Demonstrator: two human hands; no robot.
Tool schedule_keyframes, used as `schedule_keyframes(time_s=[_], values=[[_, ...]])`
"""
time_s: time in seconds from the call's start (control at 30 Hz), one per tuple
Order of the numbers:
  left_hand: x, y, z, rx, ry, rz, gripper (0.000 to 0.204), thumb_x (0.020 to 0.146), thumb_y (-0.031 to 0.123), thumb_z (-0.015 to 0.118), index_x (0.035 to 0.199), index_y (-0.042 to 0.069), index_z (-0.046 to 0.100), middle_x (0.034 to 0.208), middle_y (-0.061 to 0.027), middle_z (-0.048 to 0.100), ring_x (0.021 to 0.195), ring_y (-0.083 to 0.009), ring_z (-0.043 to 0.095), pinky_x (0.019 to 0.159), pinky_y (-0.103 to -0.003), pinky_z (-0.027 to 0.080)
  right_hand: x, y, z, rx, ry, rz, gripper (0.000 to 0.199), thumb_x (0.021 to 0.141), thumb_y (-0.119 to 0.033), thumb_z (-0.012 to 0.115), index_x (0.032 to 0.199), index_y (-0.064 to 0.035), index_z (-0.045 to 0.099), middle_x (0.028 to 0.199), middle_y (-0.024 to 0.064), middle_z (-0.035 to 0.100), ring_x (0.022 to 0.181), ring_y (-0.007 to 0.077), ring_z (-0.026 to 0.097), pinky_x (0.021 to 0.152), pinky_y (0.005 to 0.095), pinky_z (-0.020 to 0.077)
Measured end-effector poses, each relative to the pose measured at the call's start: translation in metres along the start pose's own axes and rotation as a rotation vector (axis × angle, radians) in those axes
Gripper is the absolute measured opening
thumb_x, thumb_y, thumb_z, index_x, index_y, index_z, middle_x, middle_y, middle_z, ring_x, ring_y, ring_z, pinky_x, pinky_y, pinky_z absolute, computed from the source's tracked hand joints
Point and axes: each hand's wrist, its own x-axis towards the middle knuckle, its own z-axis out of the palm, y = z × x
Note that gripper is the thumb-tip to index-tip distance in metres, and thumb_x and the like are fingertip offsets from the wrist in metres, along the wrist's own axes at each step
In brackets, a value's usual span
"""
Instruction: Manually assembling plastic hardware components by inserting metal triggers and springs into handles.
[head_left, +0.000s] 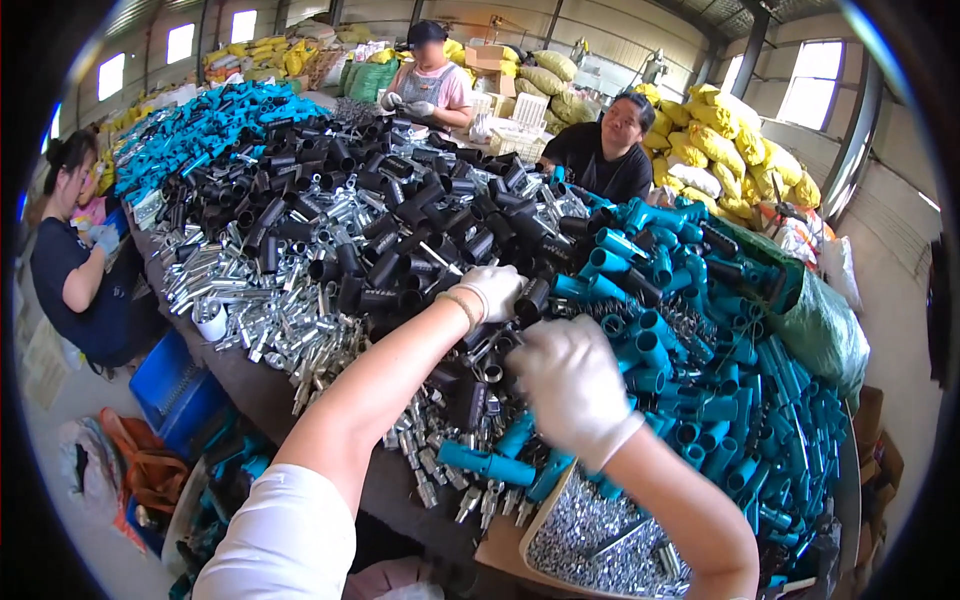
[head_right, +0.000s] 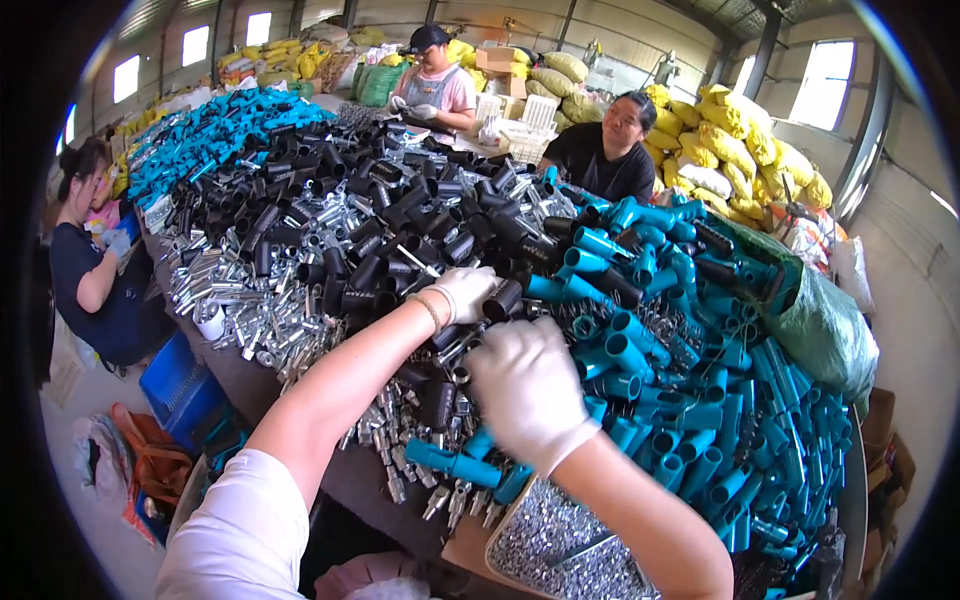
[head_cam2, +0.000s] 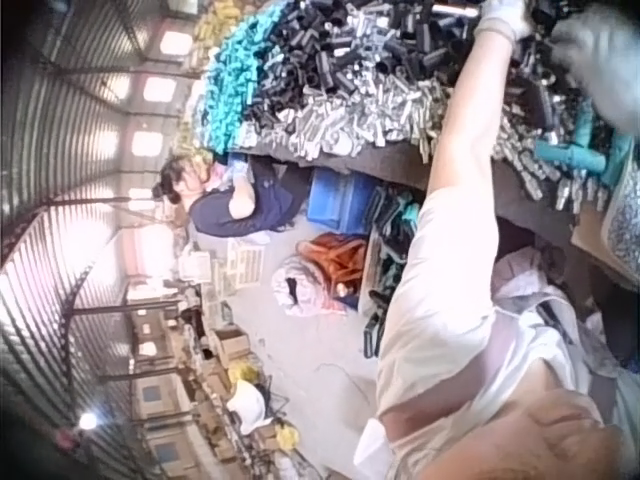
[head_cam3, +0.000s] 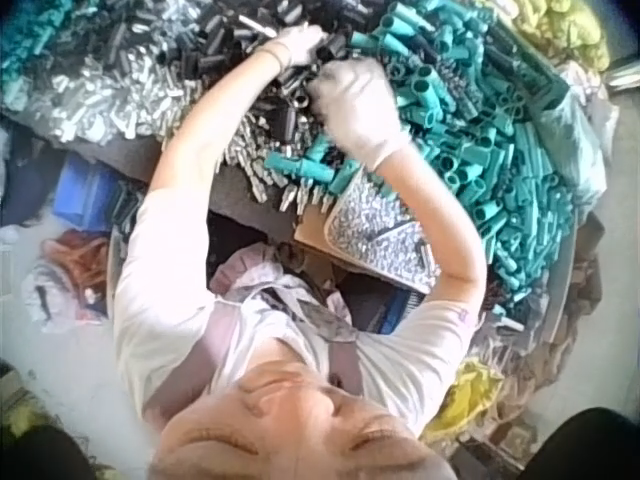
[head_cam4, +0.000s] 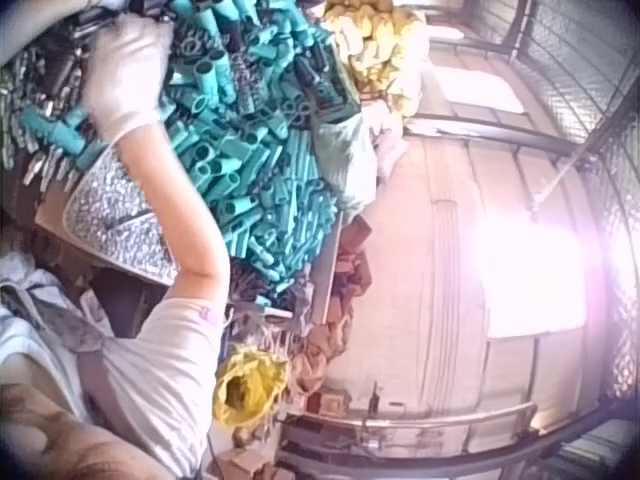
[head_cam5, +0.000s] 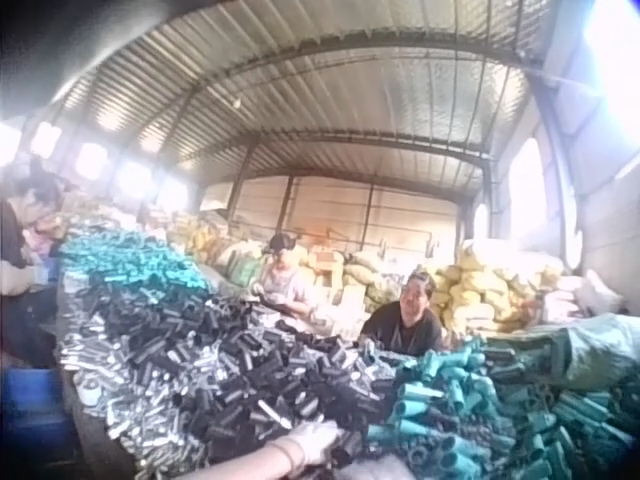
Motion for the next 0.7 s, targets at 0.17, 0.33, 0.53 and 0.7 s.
schedule_keyframes(time_s=[0.17,0.33,0.53,0.7], values=[[-0.031,0.032,-0.017,-0.151,-0.166,-0.144,0.039,0.083,0.042,0.066,0.106,0.011,0.074,0.112,-0.0193,0.071,0.109,-0.0369,0.067,0.093,-0.046,0.053,-0.052,-0.129,0.024,0.379,-0.278,-0.337,0.07,0.085,-0.048,0.068,0.142,-0.0115,0.051,0.151,0.0225,0.042,0.144,0.0421,0.034,0.117,0.0608,0.0247],[-0.062,0.042,-0.016,-0.038,-0.189,-0.07,0.031,0.086,0.029,0.059,0.103,0.008,0.074,0.107,-0.0238,0.071,0.104,-0.0391,0.067,0.09,-0.046,0.054,-0.067,-0.198,0.065,0.509,-0.192,-0.246,0.079,0.08,-0.047,0.072,0.146,-0.0105,0.049,0.155,0.0231,0.037,0.147,0.0435,0.026,0.118,0.0635,0.0194],[-0.089,0.045,-0.009,-0.205,-0.134,-0.012,0.032,0.091,0.03,0.056,0.116,0.016,0.071,0.115,-0.0161,0.071,0.11,-0.0367,0.065,0.097,-0.043,0.05,-0.073,-0.188,0.096,0.374,-0.087,-0.242,0.077,0.083,-0.044,0.068,0.15,-0.0162,0.043,0.152,0.0213,0.04,0.141,0.0428,0.035,0.116,0.0626,0.0241],[-0.108,0.027,-0.036,-0.467,0.393,-0.046,0.036,0.096,0.041,0.06,0.103,0.008,0.07,0.091,-0.0127,0.071,0.086,-0.029,0.069,0.079,-0.038,0.053,-0.063,-0.2,0.094,0.475,-0.049,-0.282,0.077,0.083,-0.04,0.07,0.15,-0.0151,0.043,0.149,0.0207,0.043,0.14,0.0407,0.038,0.117,0.0593,0.0251]])
